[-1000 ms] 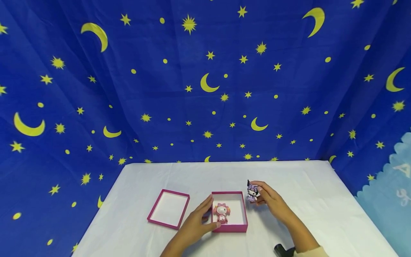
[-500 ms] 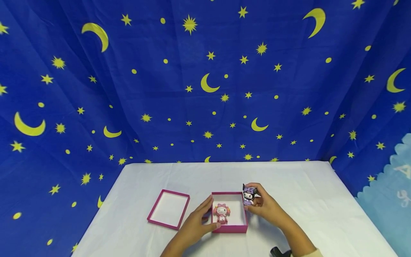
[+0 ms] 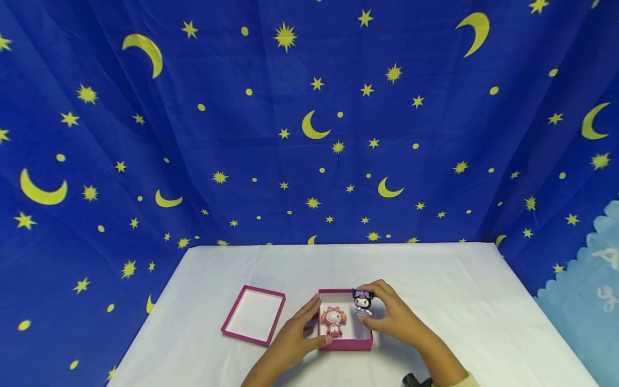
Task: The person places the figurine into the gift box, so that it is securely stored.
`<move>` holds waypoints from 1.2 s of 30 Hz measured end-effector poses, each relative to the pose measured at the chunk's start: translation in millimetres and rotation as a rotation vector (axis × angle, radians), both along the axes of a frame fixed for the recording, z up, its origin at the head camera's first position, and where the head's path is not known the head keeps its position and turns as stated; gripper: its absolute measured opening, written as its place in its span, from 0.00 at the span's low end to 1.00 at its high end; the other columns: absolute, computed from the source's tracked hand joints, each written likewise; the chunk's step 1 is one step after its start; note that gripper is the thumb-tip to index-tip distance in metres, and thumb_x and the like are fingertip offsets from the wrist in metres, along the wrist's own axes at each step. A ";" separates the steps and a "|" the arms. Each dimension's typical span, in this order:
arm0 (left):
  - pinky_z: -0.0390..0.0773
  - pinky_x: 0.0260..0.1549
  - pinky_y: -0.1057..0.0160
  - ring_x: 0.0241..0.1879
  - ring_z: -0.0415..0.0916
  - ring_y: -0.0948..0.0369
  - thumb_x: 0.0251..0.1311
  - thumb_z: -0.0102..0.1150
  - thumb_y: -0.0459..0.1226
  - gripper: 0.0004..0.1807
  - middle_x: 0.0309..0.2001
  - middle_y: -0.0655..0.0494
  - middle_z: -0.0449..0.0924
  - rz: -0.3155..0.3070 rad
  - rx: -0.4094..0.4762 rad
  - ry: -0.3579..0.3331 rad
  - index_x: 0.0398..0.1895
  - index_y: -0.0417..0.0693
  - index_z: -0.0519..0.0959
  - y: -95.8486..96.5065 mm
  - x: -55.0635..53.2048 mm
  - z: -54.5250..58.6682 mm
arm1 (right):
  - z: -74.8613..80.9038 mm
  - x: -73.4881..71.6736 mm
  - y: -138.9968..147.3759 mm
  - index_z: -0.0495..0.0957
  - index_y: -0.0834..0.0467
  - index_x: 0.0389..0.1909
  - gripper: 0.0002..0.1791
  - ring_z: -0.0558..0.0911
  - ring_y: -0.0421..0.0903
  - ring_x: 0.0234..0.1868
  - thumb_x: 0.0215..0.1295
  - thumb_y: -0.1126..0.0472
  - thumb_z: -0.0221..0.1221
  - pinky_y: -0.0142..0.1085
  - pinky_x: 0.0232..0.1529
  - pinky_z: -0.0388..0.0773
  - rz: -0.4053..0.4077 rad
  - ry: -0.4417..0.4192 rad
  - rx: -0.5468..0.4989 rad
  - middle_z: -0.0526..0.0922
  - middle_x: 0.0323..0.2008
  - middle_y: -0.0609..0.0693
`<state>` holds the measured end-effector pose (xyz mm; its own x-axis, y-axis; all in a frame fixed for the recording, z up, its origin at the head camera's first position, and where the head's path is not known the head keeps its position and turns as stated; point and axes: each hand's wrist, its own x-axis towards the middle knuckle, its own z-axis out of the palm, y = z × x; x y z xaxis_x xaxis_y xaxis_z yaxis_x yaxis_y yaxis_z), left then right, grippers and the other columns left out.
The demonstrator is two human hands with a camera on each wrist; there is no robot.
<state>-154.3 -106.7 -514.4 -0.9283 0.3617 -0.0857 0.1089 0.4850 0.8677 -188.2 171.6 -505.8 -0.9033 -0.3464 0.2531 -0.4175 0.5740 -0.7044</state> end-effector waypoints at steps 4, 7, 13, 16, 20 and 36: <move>0.79 0.63 0.56 0.75 0.63 0.47 0.59 0.71 0.49 0.49 0.82 0.60 0.48 -0.001 0.001 0.001 0.80 0.51 0.56 -0.6 -0.3 -0.2 | 0.3 0.7 -3.8 0.75 0.39 0.61 0.34 0.73 0.40 0.59 0.51 0.52 0.76 0.53 0.62 0.78 0.004 0.017 0.048 0.78 0.54 0.33; 0.79 0.63 0.56 0.74 0.64 0.47 0.59 0.71 0.49 0.49 0.82 0.60 0.48 -0.003 -0.001 0.002 0.80 0.52 0.55 -1.0 -0.5 -0.6 | 0.6 1.1 -6.3 0.76 0.41 0.60 0.34 0.74 0.44 0.61 0.50 0.52 0.77 0.56 0.62 0.78 0.010 0.026 0.060 0.79 0.56 0.37; 0.79 0.63 0.57 0.72 0.67 0.47 0.60 0.70 0.49 0.49 0.82 0.59 0.48 -0.007 -0.002 0.017 0.80 0.52 0.56 -2.4 -0.7 -2.0 | -1.3 -0.8 -9.7 0.80 0.45 0.60 0.33 0.74 0.47 0.60 0.50 0.47 0.76 0.58 0.61 0.76 0.042 0.116 0.129 0.81 0.56 0.40; 0.79 0.63 0.58 0.74 0.64 0.47 0.60 0.70 0.49 0.49 0.82 0.58 0.48 -0.011 0.004 0.020 0.80 0.51 0.56 -2.8 -1.0 -2.5 | -3.4 -2.0 -10.7 0.81 0.44 0.60 0.34 0.74 0.43 0.56 0.49 0.45 0.76 0.52 0.58 0.74 0.042 0.142 0.169 0.82 0.53 0.39; 0.79 0.63 0.58 0.74 0.64 0.47 0.60 0.70 0.49 0.48 0.82 0.58 0.48 -0.016 0.010 0.030 0.80 0.50 0.56 -2.5 -1.2 -2.5 | -5.0 -2.9 -11.5 0.81 0.44 0.60 0.34 0.73 0.38 0.51 0.47 0.45 0.77 0.44 0.54 0.72 0.027 0.144 0.231 0.83 0.53 0.37; 0.78 0.64 0.55 0.73 0.66 0.46 0.61 0.70 0.49 0.48 0.82 0.57 0.50 -0.019 0.009 0.064 0.80 0.50 0.56 -1.3 0.2 -0.6 | 9.7 -3.5 -29.2 0.84 0.55 0.50 0.30 0.74 0.42 0.43 0.42 0.52 0.79 0.42 0.47 0.74 0.004 0.061 0.460 0.83 0.47 0.44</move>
<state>-154.1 -108.0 -515.0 -0.9247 0.3799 -0.0229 0.1735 0.4744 0.8630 -191.7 142.4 -496.1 -0.8901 -0.4382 0.1252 -0.4529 0.8196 -0.3509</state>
